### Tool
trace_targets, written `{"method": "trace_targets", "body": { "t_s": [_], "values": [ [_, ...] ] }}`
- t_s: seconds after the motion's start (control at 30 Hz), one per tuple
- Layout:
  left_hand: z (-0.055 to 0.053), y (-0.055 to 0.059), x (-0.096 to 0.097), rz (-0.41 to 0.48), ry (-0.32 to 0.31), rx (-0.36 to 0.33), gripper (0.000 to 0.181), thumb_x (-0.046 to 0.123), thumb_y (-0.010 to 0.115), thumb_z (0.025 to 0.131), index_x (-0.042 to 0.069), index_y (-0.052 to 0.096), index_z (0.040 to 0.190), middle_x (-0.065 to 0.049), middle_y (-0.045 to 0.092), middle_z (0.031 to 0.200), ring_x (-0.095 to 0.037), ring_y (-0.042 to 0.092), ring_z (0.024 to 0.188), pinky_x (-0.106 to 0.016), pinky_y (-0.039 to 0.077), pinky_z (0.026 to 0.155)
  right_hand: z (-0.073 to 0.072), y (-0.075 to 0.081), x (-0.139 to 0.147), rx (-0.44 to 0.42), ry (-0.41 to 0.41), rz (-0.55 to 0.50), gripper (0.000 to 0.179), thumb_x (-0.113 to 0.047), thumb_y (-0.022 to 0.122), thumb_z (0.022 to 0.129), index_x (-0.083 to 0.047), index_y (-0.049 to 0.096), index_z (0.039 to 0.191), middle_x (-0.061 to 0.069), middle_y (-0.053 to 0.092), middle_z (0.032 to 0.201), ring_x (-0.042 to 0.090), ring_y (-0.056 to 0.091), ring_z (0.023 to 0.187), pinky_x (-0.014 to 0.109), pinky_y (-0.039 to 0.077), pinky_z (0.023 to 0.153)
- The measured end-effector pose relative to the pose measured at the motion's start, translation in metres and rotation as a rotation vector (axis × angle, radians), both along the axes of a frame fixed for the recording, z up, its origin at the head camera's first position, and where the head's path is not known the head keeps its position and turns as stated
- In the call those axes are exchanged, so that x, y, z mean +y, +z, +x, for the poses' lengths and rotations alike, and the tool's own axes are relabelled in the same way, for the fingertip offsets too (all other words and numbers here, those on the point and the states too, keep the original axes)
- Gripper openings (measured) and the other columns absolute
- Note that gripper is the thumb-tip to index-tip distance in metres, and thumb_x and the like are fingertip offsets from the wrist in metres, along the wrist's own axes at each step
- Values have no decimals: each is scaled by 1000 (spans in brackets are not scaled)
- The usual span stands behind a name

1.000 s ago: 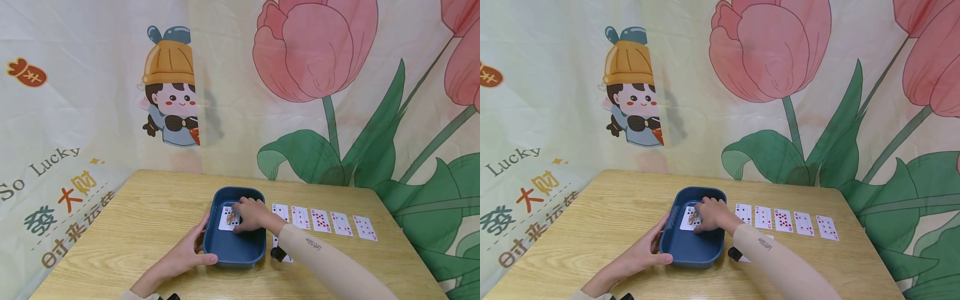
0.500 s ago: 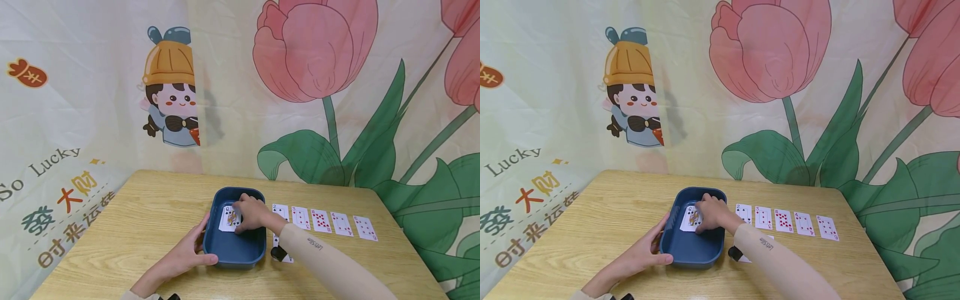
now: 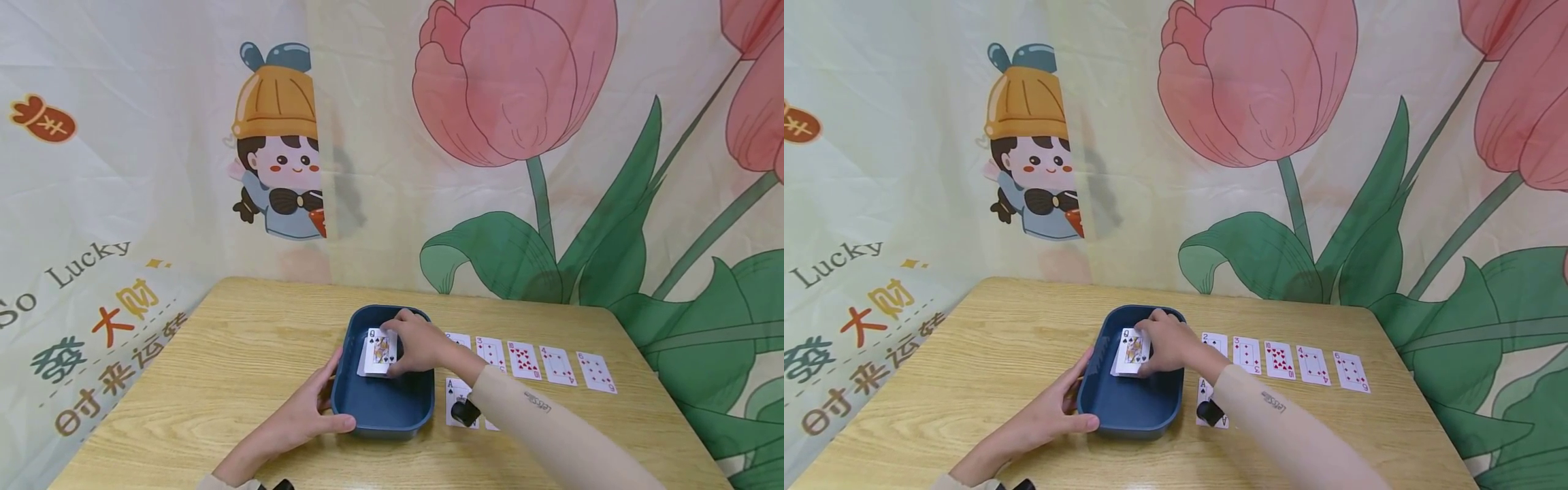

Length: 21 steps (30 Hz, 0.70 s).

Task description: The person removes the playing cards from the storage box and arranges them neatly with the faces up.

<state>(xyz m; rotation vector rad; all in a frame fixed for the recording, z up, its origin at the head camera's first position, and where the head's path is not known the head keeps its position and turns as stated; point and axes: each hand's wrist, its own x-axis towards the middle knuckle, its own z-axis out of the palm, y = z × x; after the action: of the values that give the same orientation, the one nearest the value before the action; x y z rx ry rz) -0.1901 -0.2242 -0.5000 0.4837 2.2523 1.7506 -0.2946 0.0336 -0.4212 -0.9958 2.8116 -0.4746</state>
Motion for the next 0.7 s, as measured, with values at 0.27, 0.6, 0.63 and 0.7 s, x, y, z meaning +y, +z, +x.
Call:
{"method": "trace_targets", "body": {
  "t_s": [0.27, 0.6, 0.63, 0.7],
  "values": [
    [0, -2, 0, 5, 17, -16, 114, 29, 85, 93, 29, 3, 173, -16, 10, 175, -40, 41, 150, -32, 51, 111, 15, 19, 21, -12, 48, -68, 80, -34, 95, 80, -14, 60, 150, 9, 56, 139, 23, 57, 115, 40, 56, 98],
    [0, -2, 1, 72, -7, -4, 118, 23, 88, 90, 25, 3, 173, -21, 17, 172, -39, 50, 142, -30, 54, 106, 39, 44, 76, -34, 26, -107, 81, -28, 95, 80, -15, 58, 151, 5, 55, 141, 26, 59, 119, 42, 57, 96],
    [0, -2, 1, 74, -9, -5, 119, 23, 88, 90, 25, 3, 173, -22, 17, 172, -39, 51, 142, -30, 54, 106, 41, 45, 83, -37, 22, -111, 82, -27, 95, 80, -15, 58, 151, 4, 55, 140, 26, 59, 118, 42, 57, 94],
    [1, -1, 1, 59, -1, -5, 118, 25, 88, 90, 26, 4, 173, -22, 17, 172, -39, 50, 143, -30, 54, 106, 44, 45, 98, -34, 16, -114, 83, -27, 96, 80, -14, 57, 151, 4, 55, 140, 26, 60, 119, 41, 58, 93]
  ]
}}
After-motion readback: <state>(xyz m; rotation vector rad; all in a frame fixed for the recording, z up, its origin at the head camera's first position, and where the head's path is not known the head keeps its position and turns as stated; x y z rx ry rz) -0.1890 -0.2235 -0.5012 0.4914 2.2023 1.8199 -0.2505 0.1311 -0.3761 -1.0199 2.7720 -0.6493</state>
